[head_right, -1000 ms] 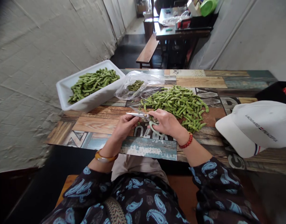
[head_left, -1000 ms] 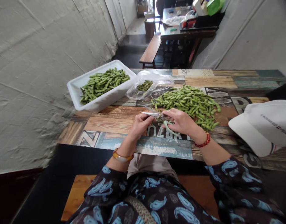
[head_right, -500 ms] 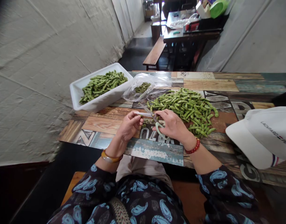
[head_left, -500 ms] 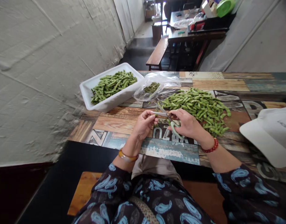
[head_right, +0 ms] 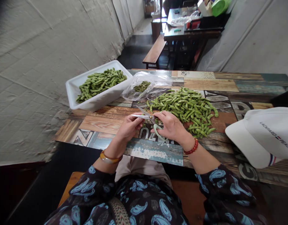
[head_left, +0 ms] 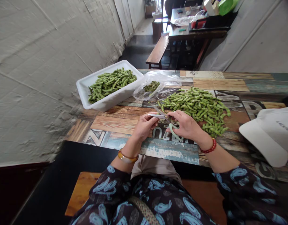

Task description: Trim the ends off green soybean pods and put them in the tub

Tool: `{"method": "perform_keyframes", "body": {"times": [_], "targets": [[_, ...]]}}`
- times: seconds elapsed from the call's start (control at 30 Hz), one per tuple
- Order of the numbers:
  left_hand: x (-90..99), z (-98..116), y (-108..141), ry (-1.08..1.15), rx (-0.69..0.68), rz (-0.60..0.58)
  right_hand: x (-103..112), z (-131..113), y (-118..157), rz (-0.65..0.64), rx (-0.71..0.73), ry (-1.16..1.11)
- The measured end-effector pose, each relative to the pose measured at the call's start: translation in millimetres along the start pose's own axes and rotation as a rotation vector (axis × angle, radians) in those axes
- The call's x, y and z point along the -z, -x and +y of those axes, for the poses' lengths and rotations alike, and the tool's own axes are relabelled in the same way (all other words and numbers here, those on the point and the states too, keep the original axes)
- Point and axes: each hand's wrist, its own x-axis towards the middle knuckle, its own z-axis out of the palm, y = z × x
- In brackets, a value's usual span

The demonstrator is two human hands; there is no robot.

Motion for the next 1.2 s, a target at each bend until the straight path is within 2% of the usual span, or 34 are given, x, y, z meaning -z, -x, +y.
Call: {"method": "perform_keyframes", "body": {"times": [0.2, 0.5, 1.2], "targets": [[0.6, -1.8, -0.4, -0.060, -0.042, 0.039, -0.7, 1.1, 0.5, 0.002, 0.008, 0.005], [3.5, -3.3, -0.5, -0.137, -0.138, 0.008, 1.6, -1.9, -0.1, -0.002, 0.000, -0.003], [6.9, -6.8, -1.6, -0.164, -0.113, 0.010, 3.0, -2.5, -0.5, -0.029, 0.022, 0.012]]}}
